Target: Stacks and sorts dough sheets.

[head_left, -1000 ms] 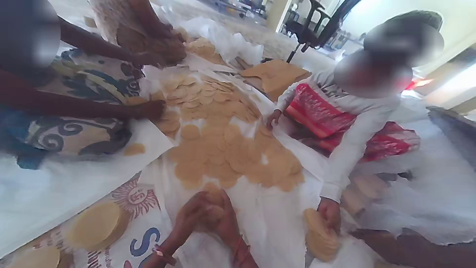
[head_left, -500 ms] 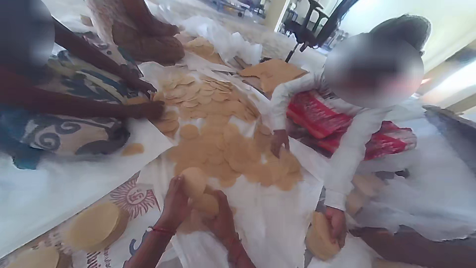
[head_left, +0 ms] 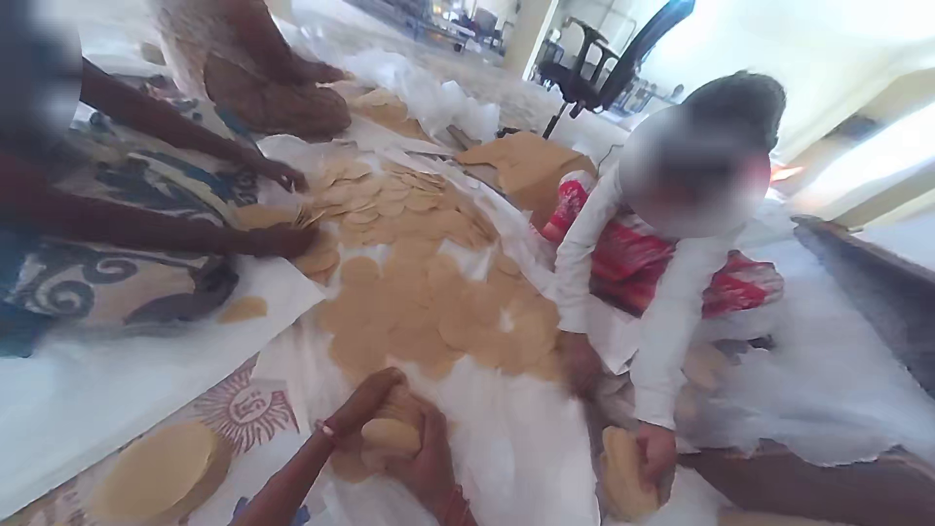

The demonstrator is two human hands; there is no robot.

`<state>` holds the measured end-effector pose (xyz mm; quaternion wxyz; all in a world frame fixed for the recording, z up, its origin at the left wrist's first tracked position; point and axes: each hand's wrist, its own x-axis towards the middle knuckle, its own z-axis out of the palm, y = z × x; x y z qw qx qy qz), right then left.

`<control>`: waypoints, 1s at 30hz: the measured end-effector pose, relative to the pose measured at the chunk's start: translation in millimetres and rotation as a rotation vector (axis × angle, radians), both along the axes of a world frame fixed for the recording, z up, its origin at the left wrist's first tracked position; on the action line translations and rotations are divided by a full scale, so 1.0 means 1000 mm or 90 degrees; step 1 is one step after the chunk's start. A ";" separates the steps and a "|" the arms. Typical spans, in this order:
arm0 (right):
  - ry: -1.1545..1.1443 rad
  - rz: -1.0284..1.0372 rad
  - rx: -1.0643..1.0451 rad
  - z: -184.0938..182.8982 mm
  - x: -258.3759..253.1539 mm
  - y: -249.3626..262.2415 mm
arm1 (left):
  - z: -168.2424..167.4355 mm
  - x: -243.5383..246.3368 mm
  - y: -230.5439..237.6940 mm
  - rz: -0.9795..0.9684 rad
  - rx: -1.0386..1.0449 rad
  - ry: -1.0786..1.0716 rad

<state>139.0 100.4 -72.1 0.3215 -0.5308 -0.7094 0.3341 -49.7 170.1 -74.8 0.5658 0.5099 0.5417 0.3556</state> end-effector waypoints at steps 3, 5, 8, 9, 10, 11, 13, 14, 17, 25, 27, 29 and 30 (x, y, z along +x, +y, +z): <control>-0.064 -0.056 0.201 -0.008 0.001 0.006 | -0.002 -0.003 -0.006 0.012 -0.035 -0.059; -0.073 -0.047 0.186 0.002 0.000 0.011 | -0.013 -0.001 -0.007 0.007 -0.002 -0.067; -0.059 0.069 -0.035 0.025 -0.003 0.013 | -0.028 -0.003 -0.011 -0.020 0.054 -0.083; -0.040 0.090 -0.072 0.030 -0.002 0.013 | -0.027 -0.004 -0.014 -0.022 0.065 -0.097; -0.036 0.099 -0.089 0.033 -0.001 0.013 | -0.022 -0.004 -0.019 -0.022 0.079 -0.120; -0.025 0.095 -0.081 0.030 0.001 0.012 | -0.010 -0.005 -0.027 -0.013 0.086 -0.152; -0.018 0.089 -0.077 0.028 0.002 0.013 | 0.014 -0.006 -0.044 -0.011 0.142 -0.163; -0.024 0.088 -0.090 0.028 0.000 0.014 | 0.020 -0.009 -0.051 -0.040 0.194 -0.127; -0.037 0.070 -0.097 0.030 -0.003 0.009 | 0.031 -0.014 -0.068 -0.104 0.361 0.098; -0.003 0.082 -0.041 0.016 0.000 0.008 | 0.057 -0.011 -0.053 0.302 0.474 0.134; 0.014 0.095 -0.036 0.013 0.001 0.007 | 0.043 -0.014 -0.032 0.244 0.443 0.198; -0.004 0.101 -0.031 0.023 -0.002 0.006 | 0.025 -0.011 -0.024 0.084 0.258 0.168; -0.039 0.101 -0.060 0.037 -0.004 0.006 | 0.015 -0.008 -0.022 0.009 0.138 0.133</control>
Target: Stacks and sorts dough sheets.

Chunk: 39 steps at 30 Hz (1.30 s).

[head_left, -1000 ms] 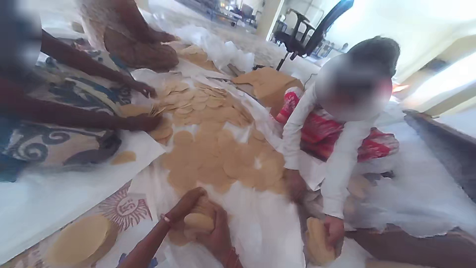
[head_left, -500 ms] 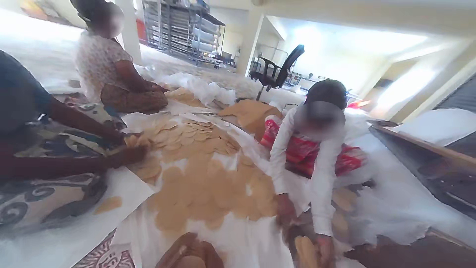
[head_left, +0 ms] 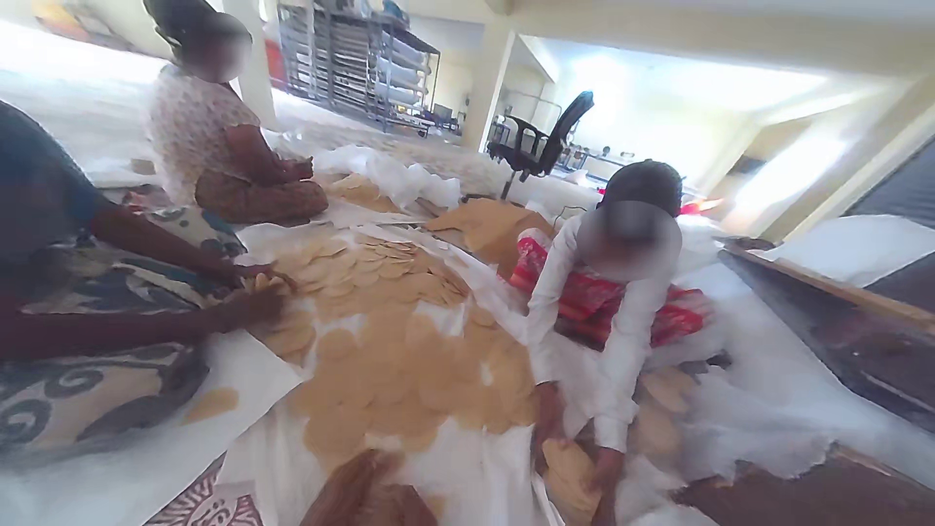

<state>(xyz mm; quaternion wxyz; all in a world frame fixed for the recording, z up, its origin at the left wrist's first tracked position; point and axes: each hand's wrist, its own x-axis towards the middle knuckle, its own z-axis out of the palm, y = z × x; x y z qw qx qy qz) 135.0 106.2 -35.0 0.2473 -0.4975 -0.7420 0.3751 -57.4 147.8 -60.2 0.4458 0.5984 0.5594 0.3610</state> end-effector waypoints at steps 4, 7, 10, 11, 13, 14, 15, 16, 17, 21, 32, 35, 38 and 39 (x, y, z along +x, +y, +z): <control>-0.118 -0.060 0.050 0.032 -0.008 -0.006 | -0.017 0.005 -0.002 -0.094 -0.211 -0.105; -0.120 -0.076 0.203 -0.006 -0.004 -0.006 | -0.021 0.007 -0.008 -0.081 -0.197 -0.125; -0.141 0.012 0.061 -0.007 -0.004 0.002 | -0.028 0.007 -0.013 -0.030 -0.158 -0.171; -0.168 0.034 -0.015 0.003 -0.005 0.008 | -0.031 0.009 -0.016 0.004 -0.134 -0.223; -0.179 0.028 -0.086 0.017 -0.005 0.019 | -0.024 0.007 -0.025 0.074 -0.119 -0.379; -0.158 -0.001 -0.093 0.021 -0.004 0.021 | -0.020 0.004 -0.030 0.080 -0.094 -0.429; -0.116 -0.041 -0.072 0.024 -0.004 0.020 | -0.015 0.002 -0.037 0.068 -0.051 -0.446; -0.052 -0.080 -0.022 0.024 -0.005 0.016 | -0.009 0.001 -0.044 0.046 -0.003 -0.443; 0.030 -0.106 0.044 0.023 -0.005 0.011 | -0.003 0.001 -0.049 0.024 0.035 -0.433; 0.162 -0.077 0.105 0.021 -0.014 -0.007 | 0.002 0.005 -0.056 0.023 0.098 -0.325; -0.037 -0.021 0.050 -0.027 0.015 0.017 | -0.022 0.033 -0.057 0.003 0.204 0.000; -0.027 -0.020 0.042 0.000 0.009 0.008 | -0.024 0.017 -0.054 0.084 0.169 -0.111; 0.053 -0.013 0.126 0.015 0.000 -0.012 | -0.018 0.007 -0.055 0.065 0.138 -0.233; 0.106 -0.003 0.171 0.006 -0.001 -0.015 | -0.014 0.006 -0.056 0.051 0.160 -0.260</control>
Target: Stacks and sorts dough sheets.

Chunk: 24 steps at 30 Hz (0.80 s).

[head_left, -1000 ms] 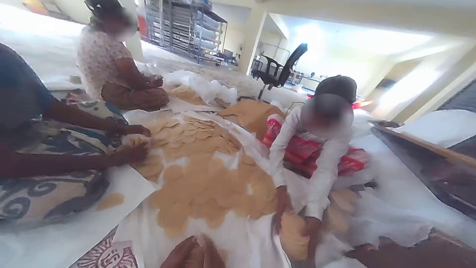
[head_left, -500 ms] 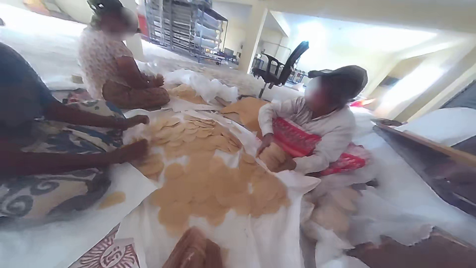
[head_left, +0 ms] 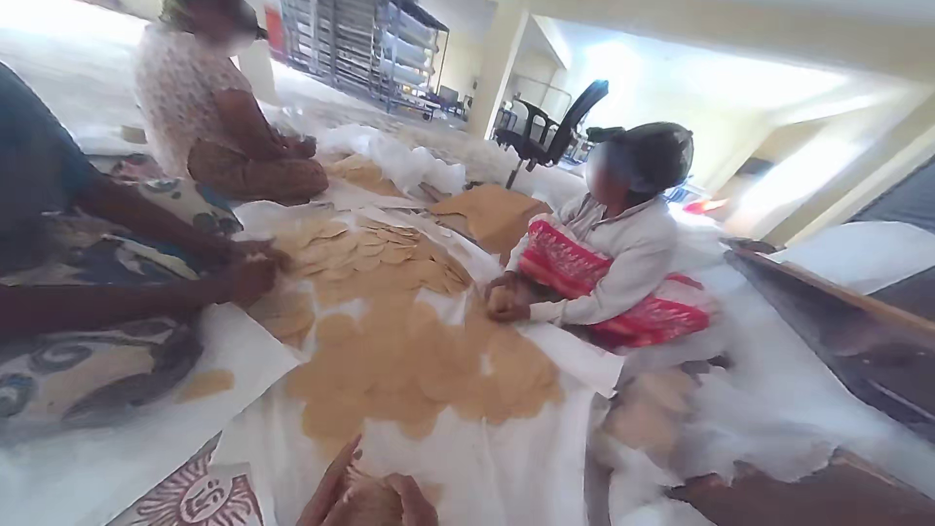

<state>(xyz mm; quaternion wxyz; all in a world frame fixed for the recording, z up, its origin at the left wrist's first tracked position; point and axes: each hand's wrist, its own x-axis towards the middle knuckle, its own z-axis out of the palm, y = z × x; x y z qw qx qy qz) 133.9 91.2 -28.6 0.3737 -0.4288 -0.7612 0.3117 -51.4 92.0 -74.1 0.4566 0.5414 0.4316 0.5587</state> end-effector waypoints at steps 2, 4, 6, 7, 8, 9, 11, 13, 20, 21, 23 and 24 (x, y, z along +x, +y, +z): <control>0.016 0.024 -0.001 -0.008 -0.002 -0.003 | 0.005 0.002 -0.003 -0.026 0.045 0.061; -0.165 0.009 -0.220 0.043 -0.012 -0.002 | -0.001 0.011 -0.005 -0.049 0.031 0.212; -0.273 0.012 -0.219 0.038 -0.010 0.003 | -0.013 0.015 -0.003 -0.069 0.032 0.286; -0.248 -0.004 -0.079 0.002 -0.003 0.005 | -0.016 0.017 -0.001 -0.069 0.040 0.292; -0.229 -0.012 -0.016 -0.018 0.002 0.007 | -0.017 0.021 -0.001 -0.060 0.048 0.292; -0.236 -0.004 -0.025 -0.021 0.004 0.007 | -0.015 0.026 -0.002 -0.044 0.049 0.299; -0.250 0.012 -0.092 -0.013 0.001 0.010 | -0.005 0.034 -0.001 -0.019 0.020 0.345; -0.234 0.011 -0.136 -0.009 0.000 0.015 | 0.005 0.037 -0.002 -0.018 -0.010 0.338; 0.040 -0.026 0.012 -0.011 0.012 0.003 | 0.008 0.008 -0.004 -0.049 -0.056 0.022; 0.008 -0.033 -0.011 -0.008 0.009 0.000 | -0.001 0.013 -0.002 -0.052 -0.047 0.017; -0.164 -0.059 -0.197 0.014 0.002 -0.004 | -0.021 0.023 -0.003 -0.032 -0.068 0.064; -0.231 -0.061 -0.258 0.021 -0.001 -0.001 | -0.029 0.025 -0.002 -0.025 -0.074 0.090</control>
